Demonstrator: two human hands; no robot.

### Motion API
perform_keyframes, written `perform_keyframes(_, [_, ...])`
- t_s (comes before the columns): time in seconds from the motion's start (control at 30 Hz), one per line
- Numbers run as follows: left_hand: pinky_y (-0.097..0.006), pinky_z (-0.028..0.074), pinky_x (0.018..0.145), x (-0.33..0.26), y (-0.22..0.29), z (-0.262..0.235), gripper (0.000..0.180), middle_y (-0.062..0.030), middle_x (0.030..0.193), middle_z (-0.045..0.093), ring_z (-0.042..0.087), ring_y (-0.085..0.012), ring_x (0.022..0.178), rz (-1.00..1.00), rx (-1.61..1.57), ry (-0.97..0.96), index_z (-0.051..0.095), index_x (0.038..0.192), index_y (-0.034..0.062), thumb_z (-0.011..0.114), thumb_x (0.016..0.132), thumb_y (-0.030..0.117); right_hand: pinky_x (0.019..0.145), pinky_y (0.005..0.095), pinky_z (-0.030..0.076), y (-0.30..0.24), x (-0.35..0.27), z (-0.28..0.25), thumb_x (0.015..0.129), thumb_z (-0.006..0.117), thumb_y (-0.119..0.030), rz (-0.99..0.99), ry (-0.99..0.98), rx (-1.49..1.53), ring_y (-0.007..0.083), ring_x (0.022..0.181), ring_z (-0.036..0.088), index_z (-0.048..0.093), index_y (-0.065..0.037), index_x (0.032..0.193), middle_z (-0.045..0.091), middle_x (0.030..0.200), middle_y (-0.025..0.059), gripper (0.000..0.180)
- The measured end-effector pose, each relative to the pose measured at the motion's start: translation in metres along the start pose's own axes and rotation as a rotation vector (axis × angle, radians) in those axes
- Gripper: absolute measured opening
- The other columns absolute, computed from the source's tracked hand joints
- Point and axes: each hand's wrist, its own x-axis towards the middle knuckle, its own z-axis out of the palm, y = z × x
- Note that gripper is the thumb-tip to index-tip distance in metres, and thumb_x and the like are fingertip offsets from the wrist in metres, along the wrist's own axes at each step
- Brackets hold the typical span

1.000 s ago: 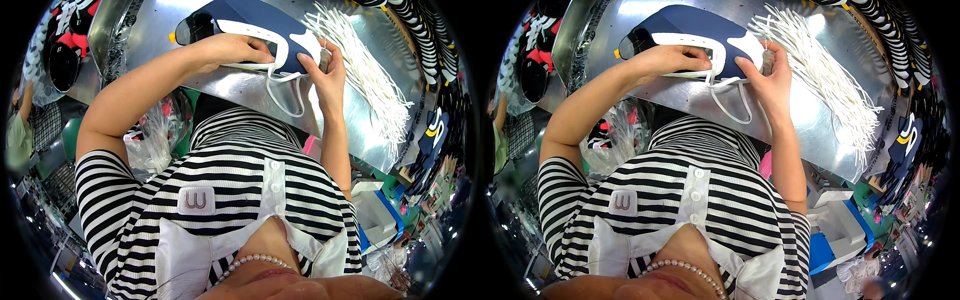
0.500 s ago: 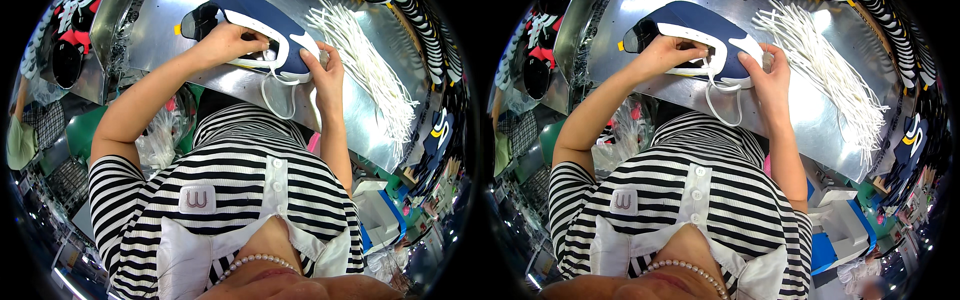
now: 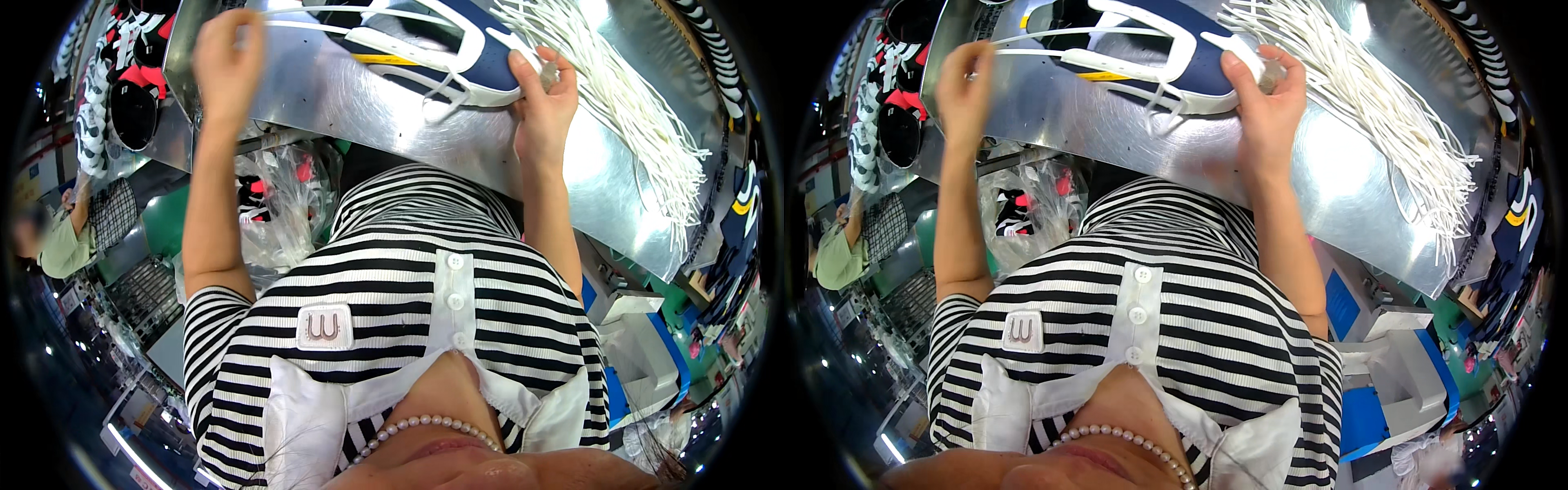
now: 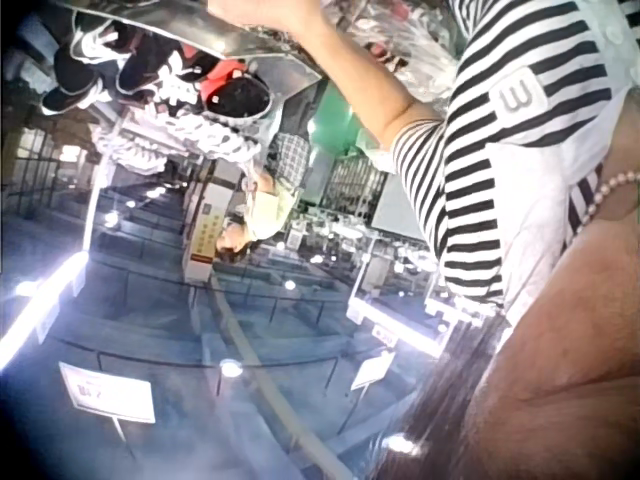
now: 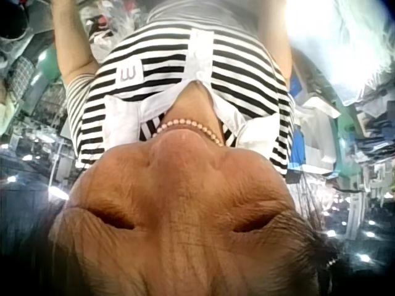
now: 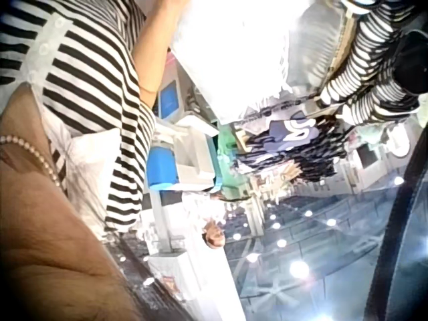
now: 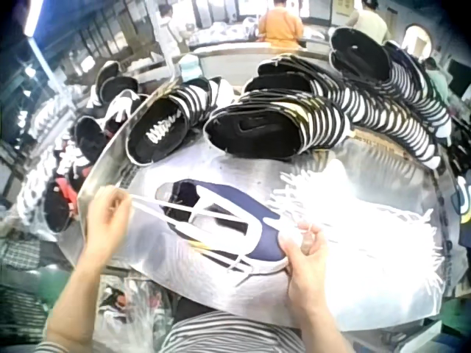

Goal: The person laces two sneakers by hand, pulling white laces through eyelets and tying them.

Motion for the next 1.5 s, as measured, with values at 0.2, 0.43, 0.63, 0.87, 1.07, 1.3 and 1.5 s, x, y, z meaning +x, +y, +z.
perform_keyframes(0.2, [-0.039,0.051,0.078,0.01,-0.166,-0.128,0.031,-0.0142,0.086,0.072,0.069,-0.0293,0.084,-0.348,0.611,0.145,0.074,0.097,0.0036,0.067,0.089,0.033,0.065,0.0221,0.05,-0.01,0.011,-0.023,0.082,0.08,-0.008,0.005,0.063,-0.035,0.0135,0.076,0.064,0.051,-0.002,0.119,0.066,0.095,0.0109,0.047])
perform_keyframes(0.43, [-0.031,0.047,0.09,0.003,0.133,-0.025,0.006,-0.0084,0.104,0.07,0.064,-0.0249,0.1,0.286,-0.693,-0.44,0.068,0.09,0.006,0.064,0.087,0.003,0.066,0.0258,0.049,-0.007,0.012,-0.028,0.085,0.078,-0.026,-0.333,-0.047,-0.983,0.0141,0.074,0.063,0.063,-0.002,0.113,0.068,0.083,0.0077,0.039])
perform_keyframes(0.63, [-0.027,0.046,0.083,0.019,0.148,0.029,0.005,-0.0109,0.126,0.063,0.057,-0.0153,0.102,0.163,-0.652,-0.383,0.069,0.093,0.0018,0.067,0.089,0.003,0.069,0.0247,0.046,-0.044,0.012,-0.032,0.085,0.075,-0.012,-0.43,-0.118,-0.694,0.0118,0.073,0.057,0.071,-0.002,0.101,0.06,0.081,0.0021,0.019])
perform_keyframes(0.87, [-0.025,0.045,0.081,0.02,0.155,0.063,0.01,-0.0039,0.114,0.067,0.059,-0.0141,0.093,0.115,-0.698,-0.399,0.069,0.097,0.004,0.071,0.088,0.007,0.067,0.0218,0.046,-0.024,0.006,0.015,0.089,0.071,-0.011,-0.105,-0.337,-0.258,0.0075,0.076,0.058,0.07,-0.002,0.104,0.064,0.084,0.0006,0.018])
perform_keyframes(1.07, [-0.028,0.049,0.079,0.013,0.105,0.065,0.039,-0.0069,0.104,0.069,0.064,-0.0181,0.091,-0.099,-0.411,-0.769,0.067,0.11,0.0003,0.064,0.095,0.036,0.066,0.0198,0.048,-0.014,0.022,0.015,0.09,0.069,-0.012,0.074,-0.277,-0.247,0.0055,0.077,0.062,0.068,0.001,0.107,0.072,0.087,0.0036,0.021])
perform_keyframes(1.3, [-0.023,0.042,0.06,0.033,0.123,0.092,0.059,-0.0038,0.073,0.068,0.054,-0.0079,0.061,-0.639,-0.613,-1.094,0.073,0.09,0.0044,0.063,0.088,0.062,0.076,0.0308,0.054,-0.005,0.03,0.019,0.082,0.075,-0.017,0.096,-0.256,-0.588,0.0194,0.082,0.07,0.055,0.0,0.125,0.073,0.094,0.0143,0.051])
perform_keyframes(1.5, [-0.023,0.048,0.063,0.01,0.125,0.096,0.023,-0.0013,0.082,0.07,0.064,-0.0073,0.071,-0.466,-0.713,-0.79,0.072,0.098,0.0055,0.074,0.087,0.026,0.083,0.0372,0.054,-0.014,0.027,0.024,0.082,0.075,-0.02,0.017,-0.294,-0.849,0.0303,0.091,0.07,0.054,-0.001,0.125,0.071,0.099,0.0186,0.051])
